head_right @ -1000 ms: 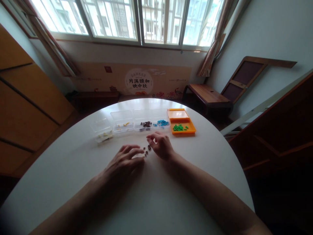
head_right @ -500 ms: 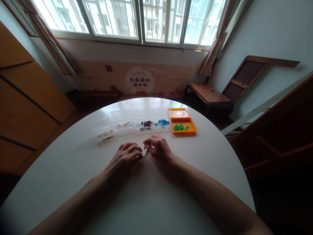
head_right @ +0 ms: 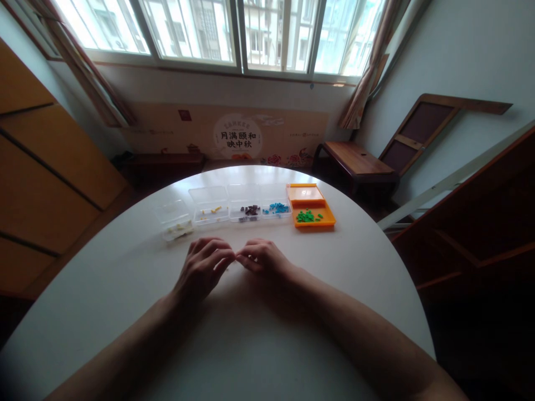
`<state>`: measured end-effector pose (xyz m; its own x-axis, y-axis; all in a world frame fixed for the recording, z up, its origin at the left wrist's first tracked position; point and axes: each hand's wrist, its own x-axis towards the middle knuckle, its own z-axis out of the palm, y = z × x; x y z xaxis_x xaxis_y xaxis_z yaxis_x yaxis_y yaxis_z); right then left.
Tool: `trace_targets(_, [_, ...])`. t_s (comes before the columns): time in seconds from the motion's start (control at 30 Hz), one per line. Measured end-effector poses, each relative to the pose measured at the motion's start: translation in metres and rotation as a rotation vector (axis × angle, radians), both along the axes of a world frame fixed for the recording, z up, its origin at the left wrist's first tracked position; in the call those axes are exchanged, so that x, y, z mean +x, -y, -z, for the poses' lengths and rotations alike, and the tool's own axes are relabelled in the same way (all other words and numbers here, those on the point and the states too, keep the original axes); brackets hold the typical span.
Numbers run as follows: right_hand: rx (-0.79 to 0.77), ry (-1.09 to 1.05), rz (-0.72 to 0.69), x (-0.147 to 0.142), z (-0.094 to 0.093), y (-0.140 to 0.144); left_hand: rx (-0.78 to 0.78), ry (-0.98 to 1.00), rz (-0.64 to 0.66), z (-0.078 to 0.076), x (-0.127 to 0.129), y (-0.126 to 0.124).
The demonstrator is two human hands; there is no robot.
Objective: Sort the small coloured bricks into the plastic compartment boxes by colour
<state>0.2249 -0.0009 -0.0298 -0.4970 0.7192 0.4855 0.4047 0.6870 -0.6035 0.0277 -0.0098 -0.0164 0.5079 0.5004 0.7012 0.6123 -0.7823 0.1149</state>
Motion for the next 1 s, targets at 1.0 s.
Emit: trace_targets(1.0, [0.032, 0.059, 0.432, 0.013, -0.033, -0.067, -0.028, -0.023, -0.018, 0.002, -0.006, 0.000])
